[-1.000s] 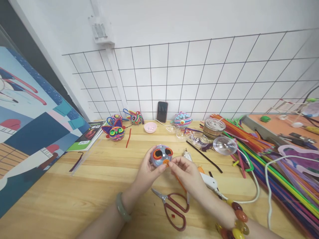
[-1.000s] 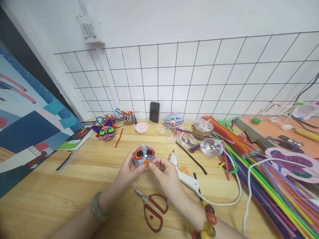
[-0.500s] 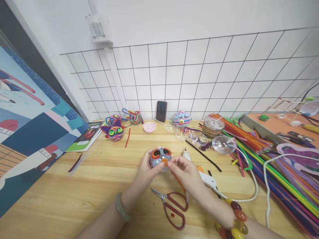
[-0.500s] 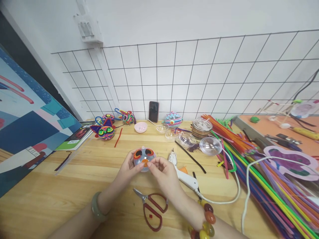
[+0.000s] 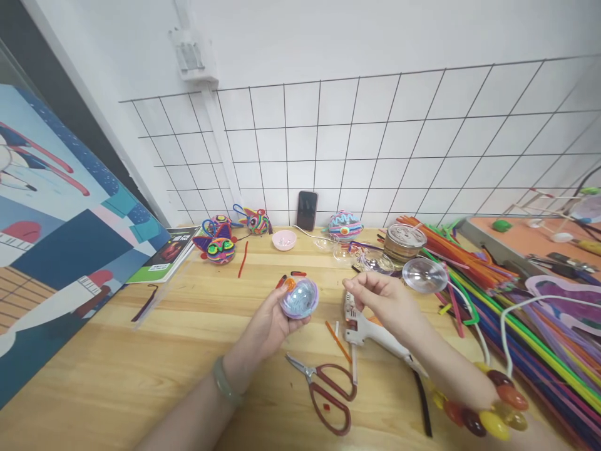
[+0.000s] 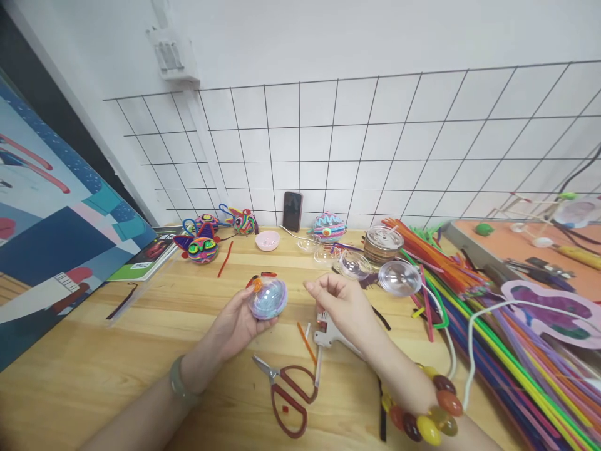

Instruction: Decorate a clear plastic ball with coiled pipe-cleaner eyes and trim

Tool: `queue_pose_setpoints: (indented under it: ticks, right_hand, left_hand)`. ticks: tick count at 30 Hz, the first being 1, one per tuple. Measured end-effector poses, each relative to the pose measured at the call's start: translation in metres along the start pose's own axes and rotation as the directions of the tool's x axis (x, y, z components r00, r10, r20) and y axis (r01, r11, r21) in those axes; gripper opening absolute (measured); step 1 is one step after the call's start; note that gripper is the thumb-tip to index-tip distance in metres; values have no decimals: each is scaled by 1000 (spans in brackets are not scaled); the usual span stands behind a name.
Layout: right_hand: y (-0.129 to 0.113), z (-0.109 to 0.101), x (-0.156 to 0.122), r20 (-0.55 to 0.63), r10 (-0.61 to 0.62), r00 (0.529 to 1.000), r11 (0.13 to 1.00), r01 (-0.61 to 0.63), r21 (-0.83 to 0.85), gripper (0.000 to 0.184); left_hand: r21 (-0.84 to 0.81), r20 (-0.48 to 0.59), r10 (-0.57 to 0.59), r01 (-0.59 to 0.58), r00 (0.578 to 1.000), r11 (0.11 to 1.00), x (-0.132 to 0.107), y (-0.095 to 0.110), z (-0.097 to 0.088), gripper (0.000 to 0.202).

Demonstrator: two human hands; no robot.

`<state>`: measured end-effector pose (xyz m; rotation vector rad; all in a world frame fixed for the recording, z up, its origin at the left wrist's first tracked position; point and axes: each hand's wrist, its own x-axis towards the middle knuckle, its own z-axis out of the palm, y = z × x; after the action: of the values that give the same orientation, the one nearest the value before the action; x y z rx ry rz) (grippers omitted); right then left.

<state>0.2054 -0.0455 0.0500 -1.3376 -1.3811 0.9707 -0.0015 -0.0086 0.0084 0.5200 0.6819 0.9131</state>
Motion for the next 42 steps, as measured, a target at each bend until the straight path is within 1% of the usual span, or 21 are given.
queue_pose_setpoints:
  ticks: [2, 3, 4, 6, 7, 8, 9, 12, 16, 21, 26, 30, 32, 34, 35, 36, 37, 39, 40, 41, 42]
  right_hand:
    - [-1, -13, 2, 100, -24, 995, 979, 44, -200, 27]
    - [-1, -19, 2, 128, 0, 992, 930, 47, -365, 24]
    - [0, -24, 2, 148, 57, 987, 838, 33, -545, 21]
    - [1, -31, -1, 128, 201, 971, 555, -5, -832, 15]
    - [1, -32, -3, 117, 251, 961, 439, -5, -898, 13]
    - [2, -32, -6, 109, 285, 952, 359, 0, -933, 13]
    - [3, -30, -8, 112, 303, 946, 320, 9, -947, 13]
    - [6, -20, -14, 119, 316, 941, 281, 27, -959, 13]
    - [14, -12, -15, 111, 313, 943, 235, 37, -971, 20]
    - [28, -12, -14, 85, 311, 946, 210, 18, -978, 28]
    - [39, -9, -15, 71, 306, 949, 224, 1, -975, 30]
    - [42, -12, -20, 79, 279, 957, 237, 11, -971, 47]
    - [41, -15, -24, 79, 260, 962, 245, 13, -969, 55]
    - [38, -16, -28, 81, 226, 971, 255, 21, -967, 58]
    - [36, -15, -30, 83, 186, 979, 287, 27, -958, 58]
    - [34, -12, -32, 90, 133, 987, 338, 40, -940, 58]
    - [33, -9, -35, 86, 50, 995, 444, 54, -894, 59]
    - [30, 1, -39, 101, -58, 993, 706, 112, -699, 64]
    - [29, 7, -41, 104, -70, 992, 814, 117, -569, 66]
    - [28, 13, -43, 104, -72, 992, 892, 111, -439, 68]
    - [27, 18, -44, 106, -63, 992, 941, 94, -324, 68]
  left_hand:
    - [-5, -13, 8, -8, 1000, 1000, 2, 1, -1, 30]
    - [-7, -16, 17, -17, 1000, 1000, 2, 1, -1, 30]
    - [-8, -20, 25, -26, 999, 1000, 3, 1, -2, 31]
    - [-1, -23, 44, -44, 999, 999, 4, 1, -3, 33]
    - [8, -21, 54, -53, 998, 999, 4, 1, -3, 33]
    - [23, -18, 66, -66, 998, 998, 5, 1, -4, 34]
    - [42, -13, 85, -85, 996, 996, 6, 0, -5, 34]
    - [106, -11, 201, -199, 979, 974, 7, -2, -7, 33]
    - [220, -3, 376, -366, 927, 904, 8, -4, -9, 37]
    - [333, 18, 452, -431, 892, 839, 10, -4, -10, 45]
    - [407, 55, 516, -491, 855, 770, 17, -5, -18, 52]
    - [447, 91, 529, -509, 844, 735, 20, -5, -21, 55]
    - [442, 97, 527, -511, 845, 737, 19, -4, -20, 54]
    - [417, 117, 508, -506, 854, 755, 17, -5, -19, 54]
    - [403, 138, 497, -507, 856, 761, 16, -6, -17, 54]
    - [390, 164, 490, -512, 856, 765, 14, -7, -16, 55]
    - [380, 194, 482, -519, 854, 766, 12, -8, -14, 56]
    - [361, 258, 469, -534, 845, 764, 7, -12, -11, 57]
    - [359, 294, 451, -535, 843, 765, 4, -14, -9, 57]
    - [363, 321, 441, -539, 838, 760, 0, -16, -7, 58]
    - [387, 350, 413, -531, 841, 754, -3, -18, -6, 59]
